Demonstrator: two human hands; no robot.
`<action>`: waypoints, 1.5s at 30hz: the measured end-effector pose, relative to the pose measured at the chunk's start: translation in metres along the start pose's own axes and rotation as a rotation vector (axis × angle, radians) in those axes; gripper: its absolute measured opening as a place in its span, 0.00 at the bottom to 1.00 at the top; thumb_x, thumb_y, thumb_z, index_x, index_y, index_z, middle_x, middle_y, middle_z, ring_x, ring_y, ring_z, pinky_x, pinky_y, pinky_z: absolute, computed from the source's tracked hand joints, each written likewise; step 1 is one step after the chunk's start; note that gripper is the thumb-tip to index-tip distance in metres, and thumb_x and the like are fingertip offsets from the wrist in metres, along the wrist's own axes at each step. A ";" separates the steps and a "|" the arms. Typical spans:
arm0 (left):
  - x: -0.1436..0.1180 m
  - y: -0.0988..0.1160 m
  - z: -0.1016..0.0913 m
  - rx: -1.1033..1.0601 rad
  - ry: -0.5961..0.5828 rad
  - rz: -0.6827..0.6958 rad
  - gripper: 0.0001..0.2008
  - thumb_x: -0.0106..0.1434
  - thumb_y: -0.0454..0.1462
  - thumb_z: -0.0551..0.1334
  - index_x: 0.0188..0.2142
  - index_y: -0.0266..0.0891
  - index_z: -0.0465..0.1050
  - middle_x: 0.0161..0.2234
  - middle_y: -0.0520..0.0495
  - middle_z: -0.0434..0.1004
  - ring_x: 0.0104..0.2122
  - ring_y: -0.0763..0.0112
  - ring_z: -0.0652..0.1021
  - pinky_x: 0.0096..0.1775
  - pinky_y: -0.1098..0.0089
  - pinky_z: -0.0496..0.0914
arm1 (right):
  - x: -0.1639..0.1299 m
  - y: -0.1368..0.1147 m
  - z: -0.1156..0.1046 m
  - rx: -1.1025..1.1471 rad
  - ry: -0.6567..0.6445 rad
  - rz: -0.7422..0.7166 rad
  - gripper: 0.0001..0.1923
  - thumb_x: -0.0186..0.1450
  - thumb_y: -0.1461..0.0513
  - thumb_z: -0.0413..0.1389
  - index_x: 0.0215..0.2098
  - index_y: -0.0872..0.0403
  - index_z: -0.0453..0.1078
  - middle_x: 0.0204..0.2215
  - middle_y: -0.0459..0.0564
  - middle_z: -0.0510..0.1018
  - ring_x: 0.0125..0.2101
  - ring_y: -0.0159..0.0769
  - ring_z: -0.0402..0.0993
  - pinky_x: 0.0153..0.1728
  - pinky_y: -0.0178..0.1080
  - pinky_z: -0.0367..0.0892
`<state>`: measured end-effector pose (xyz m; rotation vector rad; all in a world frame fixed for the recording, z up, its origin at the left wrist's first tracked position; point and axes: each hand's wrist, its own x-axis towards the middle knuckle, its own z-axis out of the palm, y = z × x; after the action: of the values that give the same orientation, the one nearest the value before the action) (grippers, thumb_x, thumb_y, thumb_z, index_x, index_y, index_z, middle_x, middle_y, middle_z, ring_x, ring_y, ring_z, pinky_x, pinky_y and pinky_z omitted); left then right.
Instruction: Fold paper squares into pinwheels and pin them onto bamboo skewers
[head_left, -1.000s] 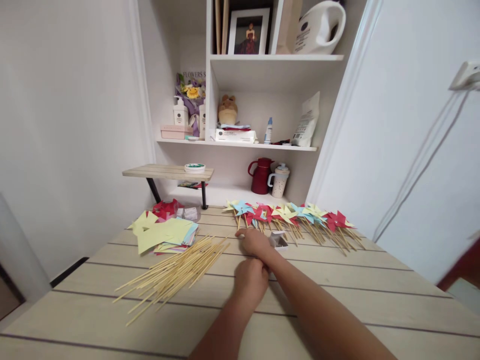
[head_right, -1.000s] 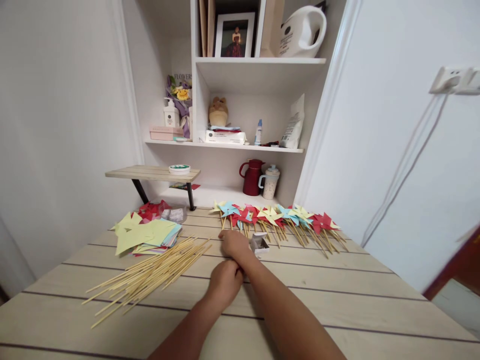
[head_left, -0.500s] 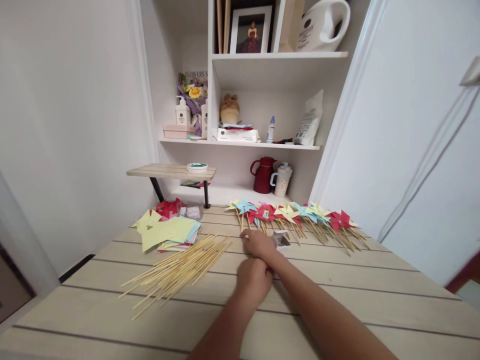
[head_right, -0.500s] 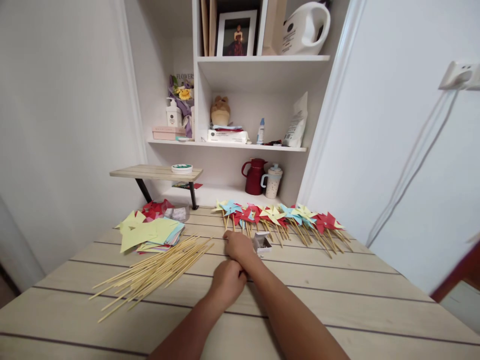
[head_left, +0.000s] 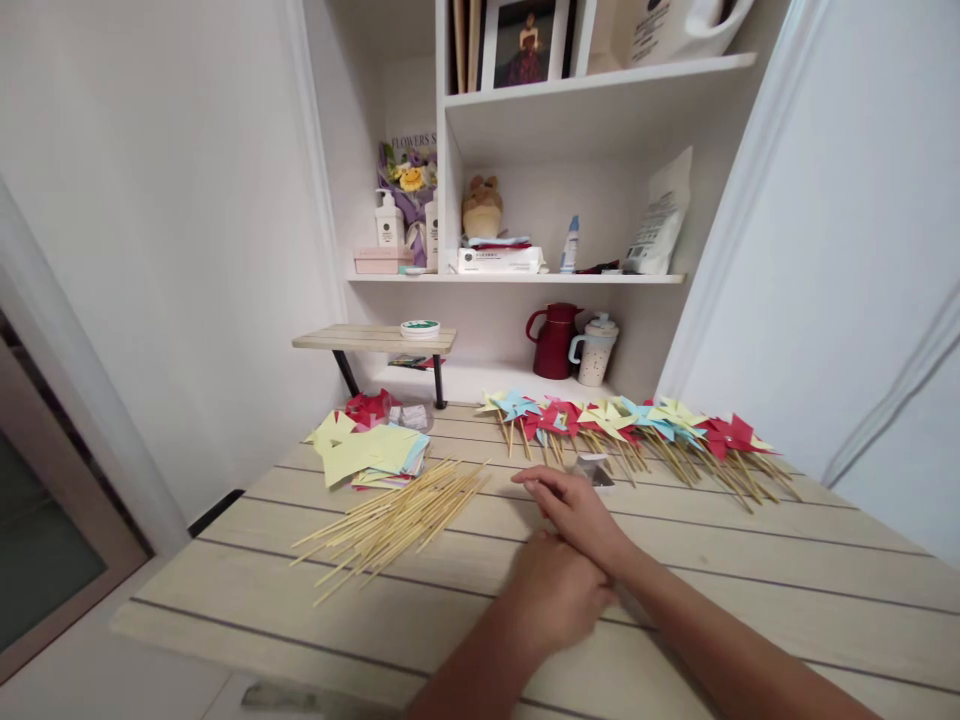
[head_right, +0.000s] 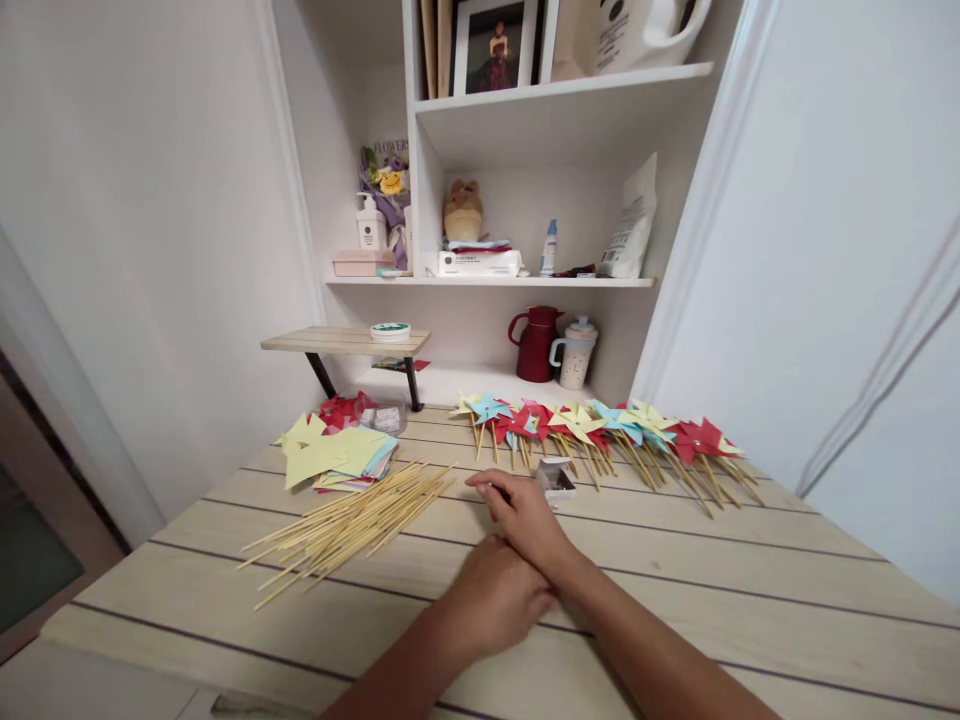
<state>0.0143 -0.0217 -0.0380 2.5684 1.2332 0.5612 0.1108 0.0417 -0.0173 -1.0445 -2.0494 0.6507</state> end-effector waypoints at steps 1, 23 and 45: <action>-0.007 0.003 -0.005 -0.015 -0.032 0.072 0.12 0.64 0.42 0.59 0.40 0.43 0.80 0.38 0.47 0.83 0.39 0.60 0.79 0.39 0.65 0.68 | -0.009 0.000 -0.002 0.059 0.013 0.004 0.18 0.68 0.54 0.48 0.45 0.53 0.77 0.21 0.46 0.74 0.22 0.35 0.68 0.25 0.35 0.64; -0.193 -0.223 -0.147 0.777 0.406 -0.554 0.23 0.64 0.40 0.57 0.59 0.42 0.67 0.58 0.35 0.68 0.55 0.50 0.71 0.52 0.52 0.63 | -0.054 0.012 -0.012 0.047 -0.139 -0.045 0.17 0.69 0.57 0.48 0.41 0.51 0.78 0.35 0.50 0.83 0.34 0.39 0.77 0.38 0.38 0.69; -0.052 -0.145 -0.159 -0.695 1.133 -0.780 0.09 0.52 0.41 0.66 0.28 0.36 0.77 0.25 0.48 0.79 0.25 0.68 0.76 0.30 0.69 0.69 | -0.013 -0.008 -0.001 0.674 -0.145 0.338 0.22 0.60 0.48 0.59 0.45 0.53 0.72 0.27 0.45 0.72 0.21 0.28 0.68 0.24 0.34 0.61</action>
<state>-0.1857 0.0337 0.0392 0.9608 1.7004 1.8826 0.1132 0.0266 -0.0154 -0.9467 -1.5738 1.5002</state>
